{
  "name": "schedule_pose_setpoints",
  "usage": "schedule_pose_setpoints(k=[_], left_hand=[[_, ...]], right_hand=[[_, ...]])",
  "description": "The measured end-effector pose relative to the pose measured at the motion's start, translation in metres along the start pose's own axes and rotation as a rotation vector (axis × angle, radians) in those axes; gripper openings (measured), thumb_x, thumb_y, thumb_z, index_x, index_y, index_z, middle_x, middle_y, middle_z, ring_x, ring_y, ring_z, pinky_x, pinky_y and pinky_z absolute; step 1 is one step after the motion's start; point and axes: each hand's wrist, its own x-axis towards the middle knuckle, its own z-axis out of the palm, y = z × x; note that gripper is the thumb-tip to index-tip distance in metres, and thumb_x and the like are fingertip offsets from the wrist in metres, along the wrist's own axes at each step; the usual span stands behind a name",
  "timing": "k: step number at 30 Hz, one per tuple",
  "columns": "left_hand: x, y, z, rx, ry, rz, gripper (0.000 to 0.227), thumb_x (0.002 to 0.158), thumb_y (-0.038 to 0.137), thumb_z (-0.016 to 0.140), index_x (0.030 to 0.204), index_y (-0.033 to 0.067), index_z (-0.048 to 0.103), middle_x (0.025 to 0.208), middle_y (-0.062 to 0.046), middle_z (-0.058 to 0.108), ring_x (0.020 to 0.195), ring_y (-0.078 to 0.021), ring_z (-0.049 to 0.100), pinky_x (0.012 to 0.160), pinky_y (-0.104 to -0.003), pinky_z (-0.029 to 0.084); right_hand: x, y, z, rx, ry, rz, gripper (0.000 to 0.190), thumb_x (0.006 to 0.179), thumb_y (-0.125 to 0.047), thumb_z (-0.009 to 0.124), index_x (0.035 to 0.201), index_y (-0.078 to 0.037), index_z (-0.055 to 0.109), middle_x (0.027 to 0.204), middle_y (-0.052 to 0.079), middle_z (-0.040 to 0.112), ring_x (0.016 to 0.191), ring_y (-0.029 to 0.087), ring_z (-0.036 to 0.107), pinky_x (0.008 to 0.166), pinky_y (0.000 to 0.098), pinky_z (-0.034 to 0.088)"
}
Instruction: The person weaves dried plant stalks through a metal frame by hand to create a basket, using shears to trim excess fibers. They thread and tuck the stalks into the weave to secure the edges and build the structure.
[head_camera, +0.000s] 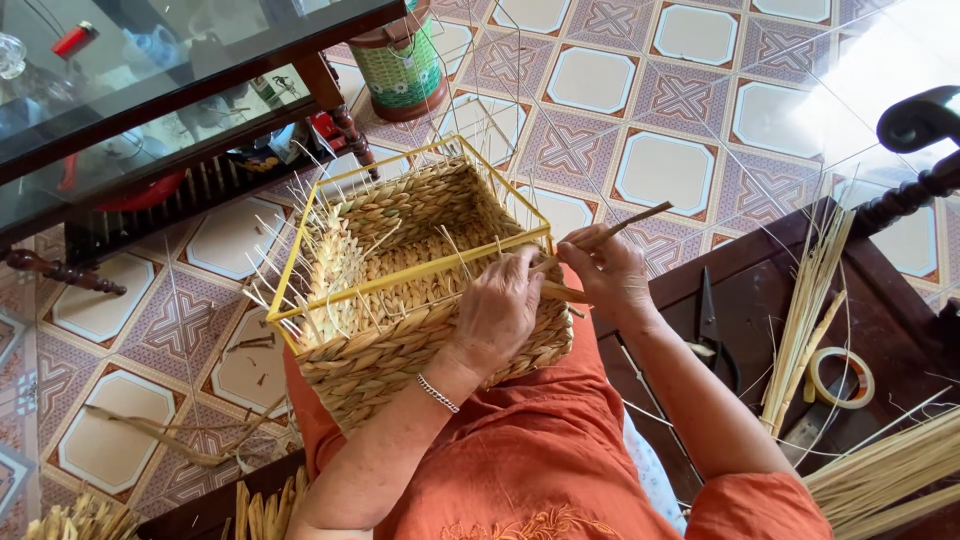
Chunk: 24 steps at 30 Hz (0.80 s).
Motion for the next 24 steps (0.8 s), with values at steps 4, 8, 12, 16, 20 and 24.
schedule_pose_setpoints(k=[4,8,12,16,20,24], left_hand=[[-0.002,-0.001,-0.005,-0.020,0.270,0.200,0.023,0.097,0.010,0.065,0.116,-0.0010,0.057,0.102,-0.015,0.066,0.089,-0.0290,0.071,0.073,-0.039,0.061],[-0.006,-0.012,0.003,-0.048,0.262,0.183,0.009,0.099,0.002,0.063,0.100,0.0022,0.054,0.097,-0.011,0.069,0.069,-0.0228,0.070,0.055,-0.033,0.058],[-0.005,-0.014,0.008,-0.094,0.280,0.146,0.010,0.100,0.002,0.064,0.098,0.0043,0.055,0.082,-0.008,0.065,0.063,-0.0220,0.069,0.053,-0.033,0.057],[-0.012,-0.026,0.020,-0.181,0.271,0.141,0.007,0.104,0.002,0.061,0.106,0.0030,0.054,0.082,-0.007,0.066,0.058,-0.0179,0.065,0.047,-0.027,0.054],[-0.062,-0.031,-0.026,-0.240,0.403,0.260,0.031,0.101,-0.002,0.066,0.129,-0.0008,0.052,0.098,-0.011,0.067,0.073,-0.0145,0.064,0.061,-0.020,0.056],[-0.140,-0.047,-0.082,0.129,0.733,0.137,0.035,0.098,0.001,0.066,0.130,0.0038,0.051,0.121,-0.015,0.064,0.112,-0.0238,0.063,0.097,-0.037,0.056]], right_hand=[[-0.005,0.027,0.011,0.190,0.018,0.326,0.012,0.098,-0.010,0.069,0.099,0.001,0.063,0.089,0.011,0.074,0.082,0.014,0.075,0.070,0.0290,0.065],[-0.015,0.032,0.016,0.469,0.067,0.357,0.012,0.100,-0.010,0.066,0.097,0.001,0.062,0.090,0.014,0.074,0.077,0.018,0.075,0.068,0.0314,0.066],[-0.025,0.031,0.012,0.567,0.105,0.424,0.012,0.099,-0.010,0.067,0.099,0.002,0.065,0.090,0.014,0.074,0.079,0.019,0.075,0.075,0.0328,0.066],[-0.027,0.031,0.011,0.627,0.172,0.535,0.012,0.097,-0.011,0.070,0.101,0.000,0.066,0.092,0.013,0.074,0.082,0.018,0.075,0.076,0.0330,0.064],[-0.024,0.034,0.011,0.640,0.163,0.536,0.013,0.096,-0.012,0.071,0.100,0.000,0.068,0.092,0.011,0.074,0.083,0.017,0.074,0.075,0.0329,0.064],[-0.028,0.050,0.017,0.678,0.161,0.581,0.012,0.096,-0.012,0.072,0.099,-0.002,0.067,0.091,0.010,0.074,0.081,0.017,0.074,0.073,0.0325,0.064]])
